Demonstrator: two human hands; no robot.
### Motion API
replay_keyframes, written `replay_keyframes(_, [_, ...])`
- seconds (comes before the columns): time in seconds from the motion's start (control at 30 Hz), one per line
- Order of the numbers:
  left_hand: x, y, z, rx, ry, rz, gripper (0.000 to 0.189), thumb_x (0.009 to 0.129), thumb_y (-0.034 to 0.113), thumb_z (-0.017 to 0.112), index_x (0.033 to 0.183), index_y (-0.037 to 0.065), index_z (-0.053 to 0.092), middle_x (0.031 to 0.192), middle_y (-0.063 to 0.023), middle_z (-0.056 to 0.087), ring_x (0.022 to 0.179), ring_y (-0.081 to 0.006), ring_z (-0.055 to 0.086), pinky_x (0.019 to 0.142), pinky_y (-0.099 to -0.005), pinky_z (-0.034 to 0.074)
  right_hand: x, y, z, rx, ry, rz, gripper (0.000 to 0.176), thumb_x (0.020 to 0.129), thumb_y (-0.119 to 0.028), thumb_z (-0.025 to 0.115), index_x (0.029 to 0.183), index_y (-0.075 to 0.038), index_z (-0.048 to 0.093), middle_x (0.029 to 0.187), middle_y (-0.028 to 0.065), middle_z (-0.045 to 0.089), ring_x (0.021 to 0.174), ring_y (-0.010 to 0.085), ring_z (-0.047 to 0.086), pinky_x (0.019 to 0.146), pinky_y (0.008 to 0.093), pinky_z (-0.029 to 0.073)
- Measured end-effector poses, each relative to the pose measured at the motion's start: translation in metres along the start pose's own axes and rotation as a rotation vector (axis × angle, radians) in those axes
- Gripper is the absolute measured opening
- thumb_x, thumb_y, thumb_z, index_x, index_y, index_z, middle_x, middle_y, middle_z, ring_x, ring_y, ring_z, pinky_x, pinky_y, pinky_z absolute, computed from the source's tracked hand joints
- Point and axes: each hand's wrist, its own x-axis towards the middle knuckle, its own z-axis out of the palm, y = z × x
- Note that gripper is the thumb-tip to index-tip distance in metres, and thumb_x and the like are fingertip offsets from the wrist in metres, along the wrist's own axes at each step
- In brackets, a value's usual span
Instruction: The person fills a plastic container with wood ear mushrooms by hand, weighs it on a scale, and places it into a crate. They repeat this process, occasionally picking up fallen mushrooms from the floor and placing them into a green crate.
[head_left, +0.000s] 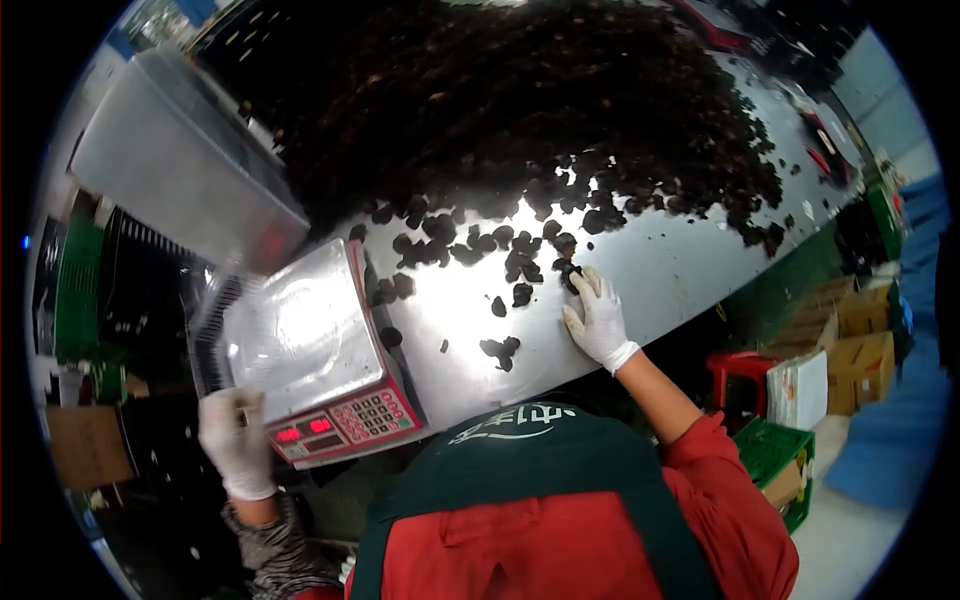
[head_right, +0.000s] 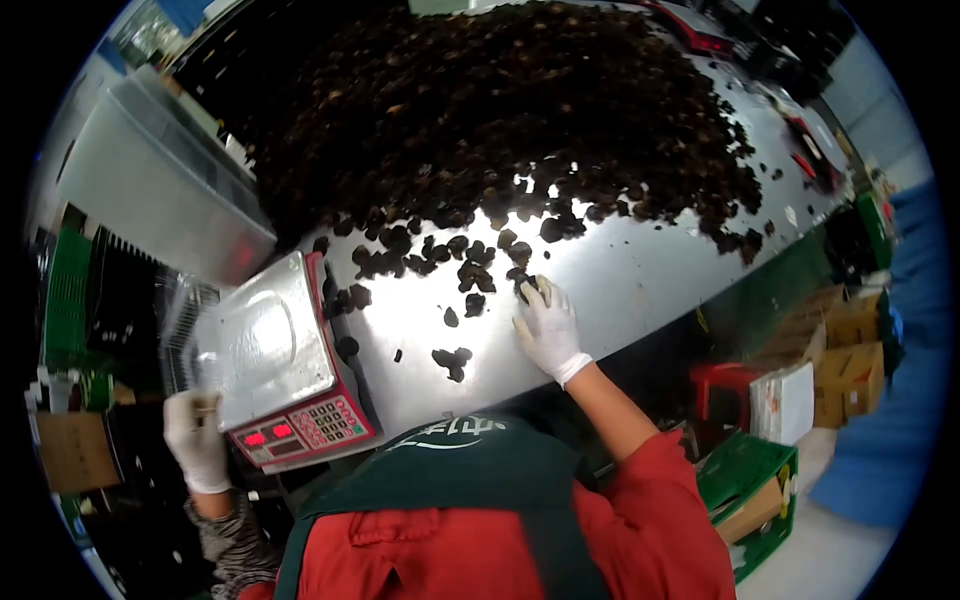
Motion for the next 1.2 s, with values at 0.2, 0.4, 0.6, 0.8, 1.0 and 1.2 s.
replay_keyframes(0.2, [-0.052, 0.037, 0.063, 0.169, -0.185, -0.190, 0.035, 0.072, 0.016, 0.077, 0.099, 0.004, 0.057, 0.090, -0.0118, 0.058, 0.087, -0.0318, 0.055, 0.077, -0.0410, 0.045, 0.032, 0.001, 0.016, 0.040, -0.045, -0.187, 0.052, 0.077, -0.016, 0.065, 0.125, -0.004, 0.050, 0.133, 0.0225, 0.043, 0.120, 0.0392, 0.042, 0.102, 0.0479, 0.034])
replay_keyframes(0.4, [-0.037, 0.109, 0.071, -0.091, 0.070, -0.084, 0.039, 0.075, 0.011, 0.075, 0.110, 0.003, 0.059, 0.107, -0.0124, 0.060, 0.102, -0.0292, 0.056, 0.087, -0.0403, 0.044, 0.004, -0.010, 0.022, 0.152, -0.161, -0.443, 0.053, 0.076, -0.012, 0.064, 0.125, -0.001, 0.049, 0.132, 0.0230, 0.043, 0.122, 0.0393, 0.041, 0.105, 0.0498, 0.031])
replay_keyframes(0.6, [-0.045, 0.188, 0.177, -0.474, -0.478, -0.015, 0.047, 0.080, 0.025, 0.069, 0.117, 0.001, 0.054, 0.109, -0.0174, 0.057, 0.095, -0.0338, 0.057, 0.076, -0.0413, 0.049, -0.023, -0.021, 0.018, 0.174, -0.265, -0.402, 0.055, 0.075, -0.012, 0.064, 0.126, -0.001, 0.048, 0.132, 0.0222, 0.043, 0.124, 0.0398, 0.040, 0.106, 0.0505, 0.030])
replay_keyframes(0.8, [-0.022, 0.217, 0.251, -0.654, -0.543, -0.137, 0.031, 0.084, 0.017, 0.063, 0.110, 0.003, 0.055, 0.102, -0.0157, 0.056, 0.089, -0.0334, 0.060, 0.077, -0.0398, 0.051, -0.035, -0.005, -0.006, 0.079, -0.261, -0.305, 0.058, 0.073, -0.013, 0.065, 0.127, 0.001, 0.046, 0.131, 0.0221, 0.043, 0.122, 0.0401, 0.041, 0.106, 0.0506, 0.030])
replay_keyframes(1.0, [0.016, 0.187, 0.222, -0.519, -0.332, -0.277, 0.060, 0.080, 0.022, 0.070, 0.129, 0.001, 0.045, 0.129, -0.0212, 0.045, 0.100, -0.0372, 0.060, 0.082, -0.0377, 0.052, -0.037, -0.046, 0.021, 0.181, -0.490, -0.567, 0.060, 0.073, -0.023, 0.068, 0.124, 0.003, 0.050, 0.128, 0.0236, 0.045, 0.125, 0.0381, 0.040, 0.106, 0.0532, 0.030])
replay_keyframes(1.2, [-0.051, 0.157, 0.156, -0.592, -0.210, -0.328, 0.050, 0.081, 0.014, 0.067, 0.123, -0.006, 0.050, 0.131, -0.0267, 0.045, 0.118, -0.0407, 0.049, 0.096, -0.0407, 0.044, -0.015, -0.130, 0.091, 0.064, -0.582, -0.726, 0.063, 0.088, -0.037, 0.051, 0.136, 0.002, 0.040, 0.144, 0.0212, 0.035, 0.136, 0.0364, 0.028, 0.112, 0.0521, 0.018])
